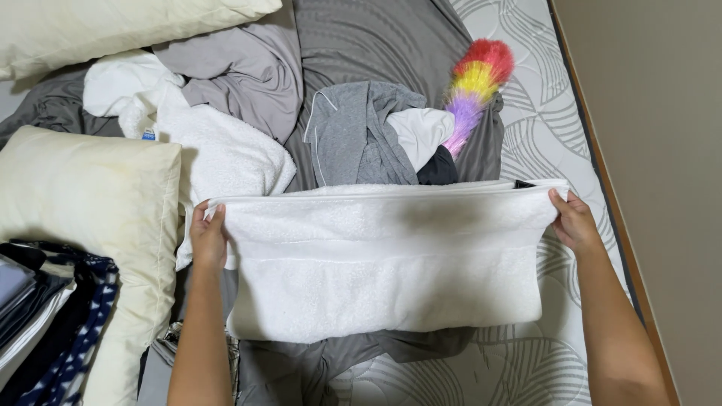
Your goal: The person folds a white towel on a bed, smoothing it out and folding it into a compact rectangle. They then pick up a second white towel, unfold it, and fold it in the same manner, placing it next to the first one.
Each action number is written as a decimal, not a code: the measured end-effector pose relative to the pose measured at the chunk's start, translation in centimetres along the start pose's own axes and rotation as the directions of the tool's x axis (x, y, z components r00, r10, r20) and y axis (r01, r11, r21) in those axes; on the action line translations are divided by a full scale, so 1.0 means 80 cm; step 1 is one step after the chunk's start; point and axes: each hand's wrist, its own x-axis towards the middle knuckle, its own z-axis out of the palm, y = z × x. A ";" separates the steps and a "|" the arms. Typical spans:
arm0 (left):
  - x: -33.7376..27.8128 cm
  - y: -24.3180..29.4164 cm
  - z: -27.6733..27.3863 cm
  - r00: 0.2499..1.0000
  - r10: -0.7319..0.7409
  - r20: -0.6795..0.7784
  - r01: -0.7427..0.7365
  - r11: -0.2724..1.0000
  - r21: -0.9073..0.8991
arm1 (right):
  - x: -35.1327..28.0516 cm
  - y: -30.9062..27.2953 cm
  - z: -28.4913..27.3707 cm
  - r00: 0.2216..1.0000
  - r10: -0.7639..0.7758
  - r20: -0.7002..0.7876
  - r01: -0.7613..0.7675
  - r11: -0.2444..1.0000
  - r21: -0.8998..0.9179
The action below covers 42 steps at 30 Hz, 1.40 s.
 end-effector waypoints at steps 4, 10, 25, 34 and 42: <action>0.039 -0.070 -0.018 0.992 0.000 -0.127 0.035 0.963 0.269 | 0.055 0.050 -0.011 0.998 -0.013 -0.063 0.001 0.983 -0.184; 0.022 -0.088 -0.023 0.973 0.219 -0.071 -0.184 0.927 0.328 | 0.044 0.117 -0.024 0.968 -0.127 -0.217 0.041 0.932 -0.361; -0.222 -0.187 -0.150 0.922 0.215 -0.323 0.187 0.484 0.855 | -0.193 0.272 -0.105 0.931 0.041 -0.363 -0.156 0.943 -0.294; -0.229 -0.156 -0.173 0.945 -0.138 -0.298 0.265 0.854 0.447 | -0.204 0.239 -0.092 0.908 0.277 -0.314 -0.317 0.945 -0.082; -0.337 -0.016 -0.080 0.938 0.287 -0.193 -0.239 0.941 0.239 | -0.202 0.150 -0.147 0.803 -0.453 -0.388 0.378 0.890 -0.256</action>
